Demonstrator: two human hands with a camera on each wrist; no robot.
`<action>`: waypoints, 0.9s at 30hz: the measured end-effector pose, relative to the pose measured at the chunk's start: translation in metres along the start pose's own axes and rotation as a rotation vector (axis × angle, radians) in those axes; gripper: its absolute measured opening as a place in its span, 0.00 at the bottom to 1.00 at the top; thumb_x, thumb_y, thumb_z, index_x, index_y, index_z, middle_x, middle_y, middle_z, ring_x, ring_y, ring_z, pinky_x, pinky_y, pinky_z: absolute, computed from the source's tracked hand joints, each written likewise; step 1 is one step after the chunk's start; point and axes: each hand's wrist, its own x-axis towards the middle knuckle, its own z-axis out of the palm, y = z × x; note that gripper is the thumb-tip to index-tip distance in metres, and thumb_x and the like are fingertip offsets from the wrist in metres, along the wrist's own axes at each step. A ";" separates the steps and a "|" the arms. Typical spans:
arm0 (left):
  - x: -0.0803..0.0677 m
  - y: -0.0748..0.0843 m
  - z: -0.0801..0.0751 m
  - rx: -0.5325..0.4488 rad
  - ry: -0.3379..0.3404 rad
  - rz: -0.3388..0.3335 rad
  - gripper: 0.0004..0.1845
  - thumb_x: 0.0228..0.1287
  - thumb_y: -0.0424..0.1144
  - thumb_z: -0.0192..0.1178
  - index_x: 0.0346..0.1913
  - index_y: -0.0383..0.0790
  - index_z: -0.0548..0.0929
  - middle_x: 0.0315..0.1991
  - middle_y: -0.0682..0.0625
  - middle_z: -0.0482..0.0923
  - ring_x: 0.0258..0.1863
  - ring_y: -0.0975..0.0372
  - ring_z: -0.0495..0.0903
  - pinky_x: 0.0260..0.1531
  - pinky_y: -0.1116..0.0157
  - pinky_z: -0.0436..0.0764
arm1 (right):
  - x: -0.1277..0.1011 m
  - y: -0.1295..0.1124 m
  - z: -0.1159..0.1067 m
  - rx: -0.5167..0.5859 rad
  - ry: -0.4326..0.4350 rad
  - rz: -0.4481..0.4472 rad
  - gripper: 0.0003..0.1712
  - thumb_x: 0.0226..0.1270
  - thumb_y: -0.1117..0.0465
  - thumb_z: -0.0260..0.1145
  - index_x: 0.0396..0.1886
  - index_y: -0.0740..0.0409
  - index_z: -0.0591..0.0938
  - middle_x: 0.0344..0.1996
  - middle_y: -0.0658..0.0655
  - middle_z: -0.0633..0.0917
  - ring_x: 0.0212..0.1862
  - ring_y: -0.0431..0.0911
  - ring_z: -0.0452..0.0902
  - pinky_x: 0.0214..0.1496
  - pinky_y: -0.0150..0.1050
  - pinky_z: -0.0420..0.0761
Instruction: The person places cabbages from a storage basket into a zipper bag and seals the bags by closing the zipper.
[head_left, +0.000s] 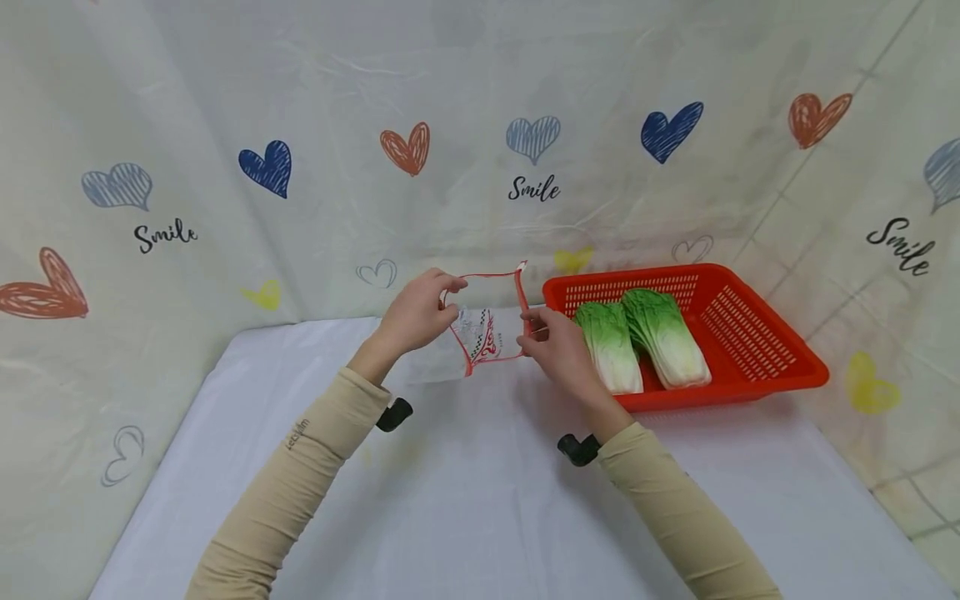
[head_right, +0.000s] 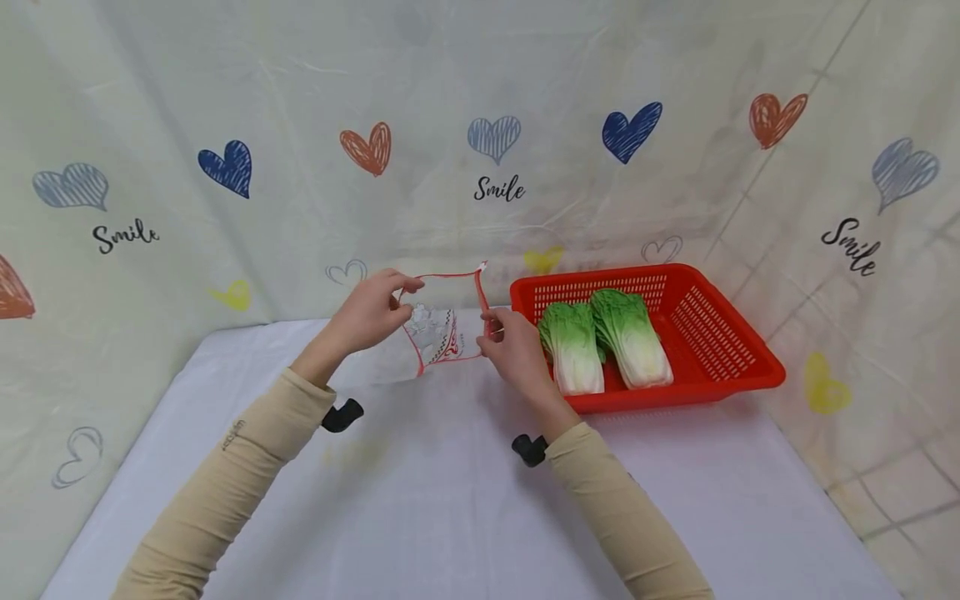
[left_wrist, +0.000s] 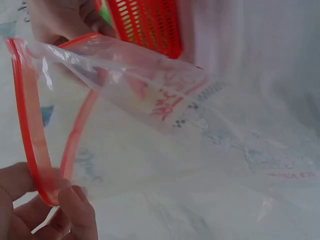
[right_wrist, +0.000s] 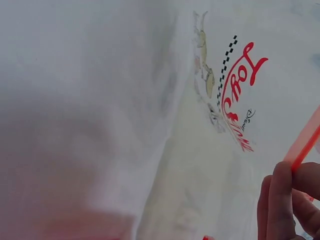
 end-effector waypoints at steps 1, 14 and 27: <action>0.000 -0.003 -0.001 -0.069 -0.043 -0.011 0.19 0.64 0.30 0.57 0.58 0.37 0.80 0.53 0.44 0.76 0.36 0.56 0.76 0.33 0.64 0.78 | 0.001 0.001 -0.001 0.004 0.006 0.001 0.20 0.63 0.63 0.69 0.55 0.59 0.79 0.40 0.57 0.81 0.42 0.50 0.81 0.42 0.42 0.84; -0.004 -0.013 0.004 -0.303 -0.182 -0.096 0.25 0.64 0.31 0.56 0.66 0.40 0.73 0.61 0.46 0.72 0.33 0.58 0.77 0.28 0.64 0.80 | 0.001 -0.003 -0.011 0.005 -0.105 0.100 0.23 0.64 0.60 0.69 0.58 0.58 0.78 0.49 0.57 0.82 0.48 0.50 0.80 0.48 0.45 0.82; -0.006 -0.013 0.011 -0.357 -0.204 -0.128 0.27 0.63 0.31 0.57 0.67 0.40 0.72 0.63 0.45 0.71 0.34 0.57 0.77 0.30 0.64 0.80 | 0.021 -0.012 -0.066 0.011 -0.130 0.121 0.26 0.68 0.50 0.65 0.61 0.58 0.77 0.57 0.59 0.78 0.56 0.54 0.75 0.55 0.50 0.78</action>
